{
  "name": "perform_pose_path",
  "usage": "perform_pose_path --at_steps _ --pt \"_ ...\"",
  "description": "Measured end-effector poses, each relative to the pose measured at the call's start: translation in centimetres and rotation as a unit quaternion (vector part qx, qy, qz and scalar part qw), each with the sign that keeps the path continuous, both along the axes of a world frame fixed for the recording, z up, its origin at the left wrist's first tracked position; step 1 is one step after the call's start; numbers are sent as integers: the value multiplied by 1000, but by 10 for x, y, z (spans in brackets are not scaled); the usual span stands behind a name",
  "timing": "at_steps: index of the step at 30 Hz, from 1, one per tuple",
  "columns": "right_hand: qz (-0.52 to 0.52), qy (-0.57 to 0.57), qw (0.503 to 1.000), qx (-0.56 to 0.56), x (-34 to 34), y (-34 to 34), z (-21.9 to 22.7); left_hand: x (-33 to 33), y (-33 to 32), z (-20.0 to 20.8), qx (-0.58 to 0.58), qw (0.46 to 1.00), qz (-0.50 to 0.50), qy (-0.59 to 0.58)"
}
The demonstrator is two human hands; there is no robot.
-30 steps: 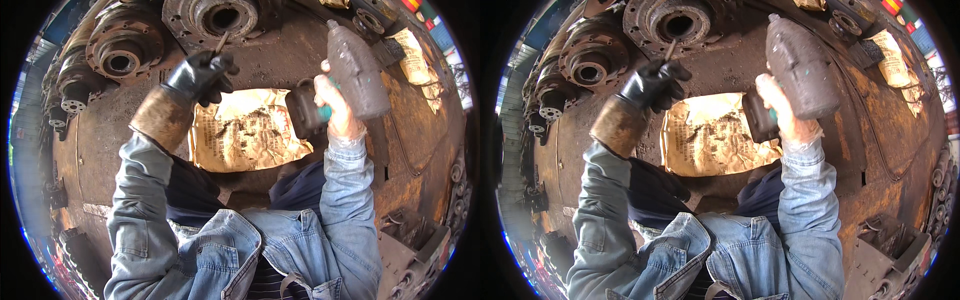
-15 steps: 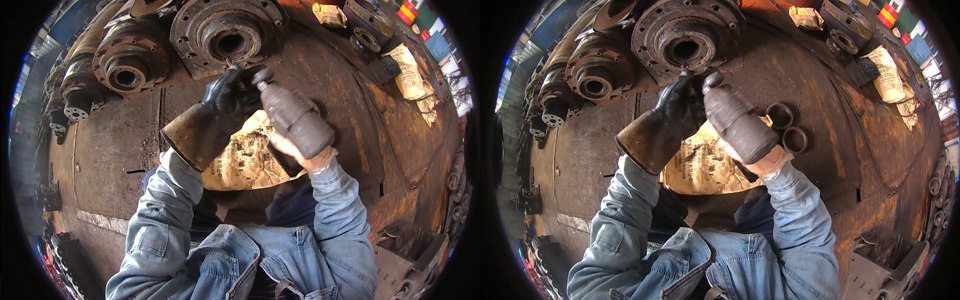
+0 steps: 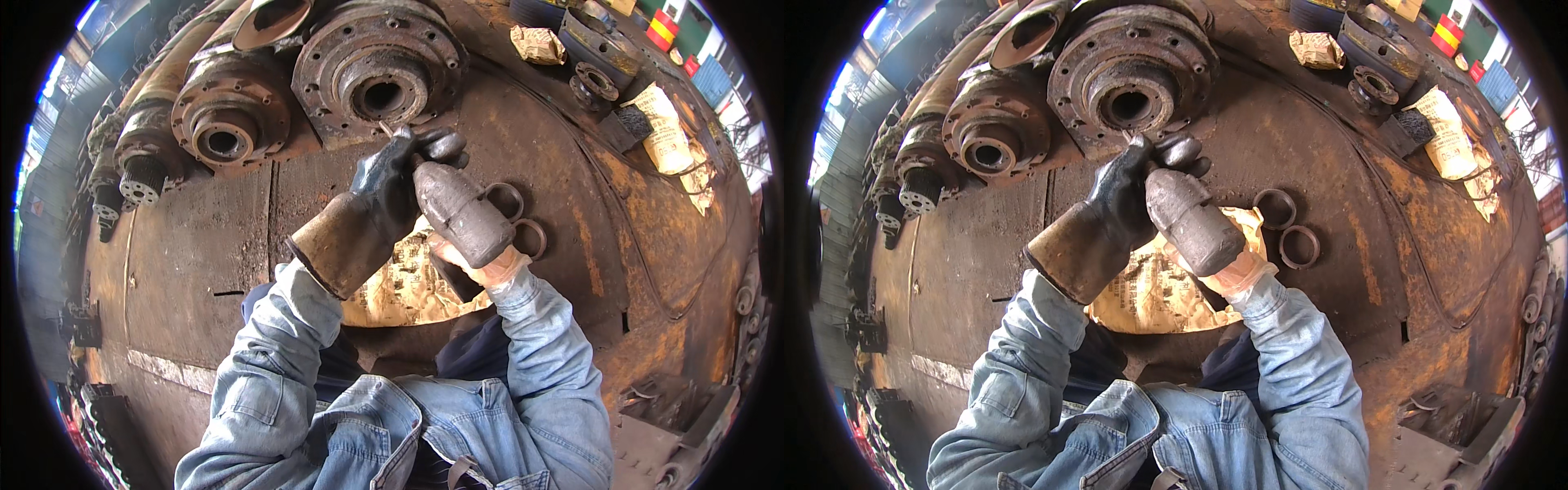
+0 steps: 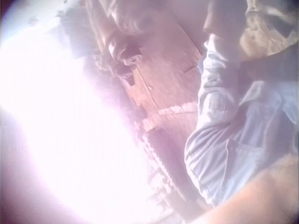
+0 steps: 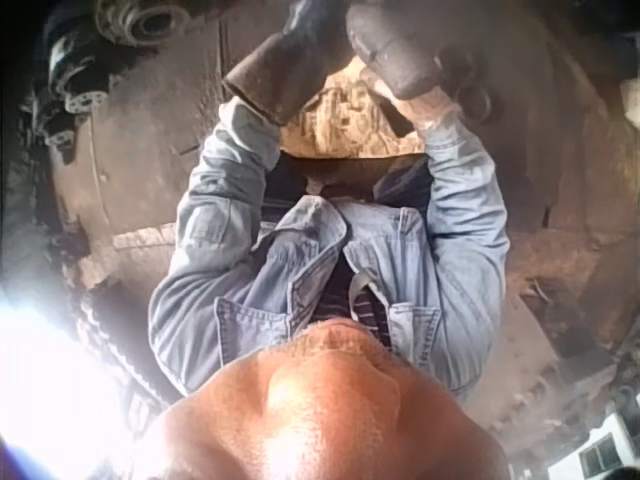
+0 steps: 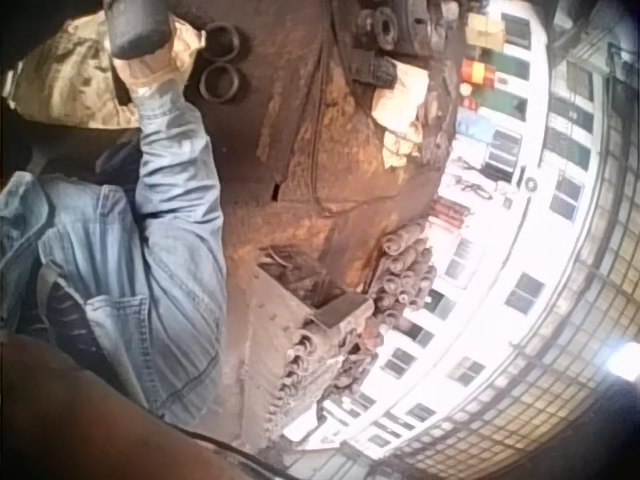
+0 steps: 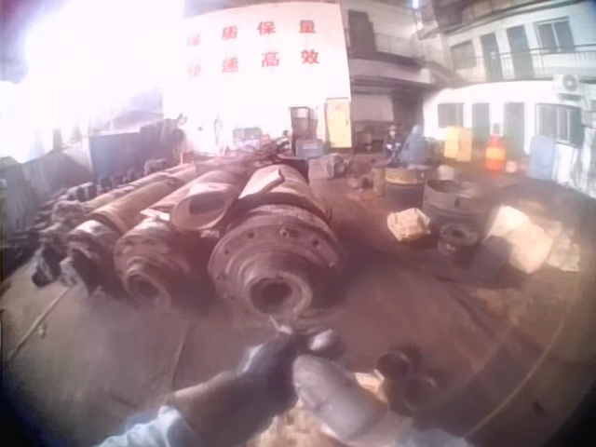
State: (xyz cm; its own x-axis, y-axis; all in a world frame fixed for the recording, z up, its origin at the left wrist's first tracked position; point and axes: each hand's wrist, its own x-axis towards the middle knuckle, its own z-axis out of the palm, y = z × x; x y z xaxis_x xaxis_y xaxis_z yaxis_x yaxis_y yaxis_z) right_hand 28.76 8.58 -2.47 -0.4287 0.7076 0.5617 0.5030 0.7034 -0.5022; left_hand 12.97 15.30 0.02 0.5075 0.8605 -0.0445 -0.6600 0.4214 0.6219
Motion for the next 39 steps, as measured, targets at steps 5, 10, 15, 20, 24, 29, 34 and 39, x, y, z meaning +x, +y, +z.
perform_pose_path --at_steps 5,10,15,20,24,29,34,39 --pt "-49 40 998 22 -7 6 -7 -6 4 11 38 998 -7 58" --pt "-124 133 982 -46 12 15 -14 3 -16 24 133 965 14 225" --pt "-130 350 884 -281 17 30 -9 -44 -15 -9 -9 983 66 172" --pt "-122 397 860 -296 15 39 -11 -91 -19 -58 -75 972 103 196" --pt "-98 442 839 -302 8 42 -14 -95 -17 -66 -108 964 111 215" --pt "-146 231 954 -123 9 86 -83 -90 -12 -73 -95 968 95 211" --pt "-143 215 964 -60 7 82 -81 -93 -12 -77 -94 972 78 199" --pt "-47 573 738 -354 -9 38 -14 -94 -10 -78 -110 973 82 184"
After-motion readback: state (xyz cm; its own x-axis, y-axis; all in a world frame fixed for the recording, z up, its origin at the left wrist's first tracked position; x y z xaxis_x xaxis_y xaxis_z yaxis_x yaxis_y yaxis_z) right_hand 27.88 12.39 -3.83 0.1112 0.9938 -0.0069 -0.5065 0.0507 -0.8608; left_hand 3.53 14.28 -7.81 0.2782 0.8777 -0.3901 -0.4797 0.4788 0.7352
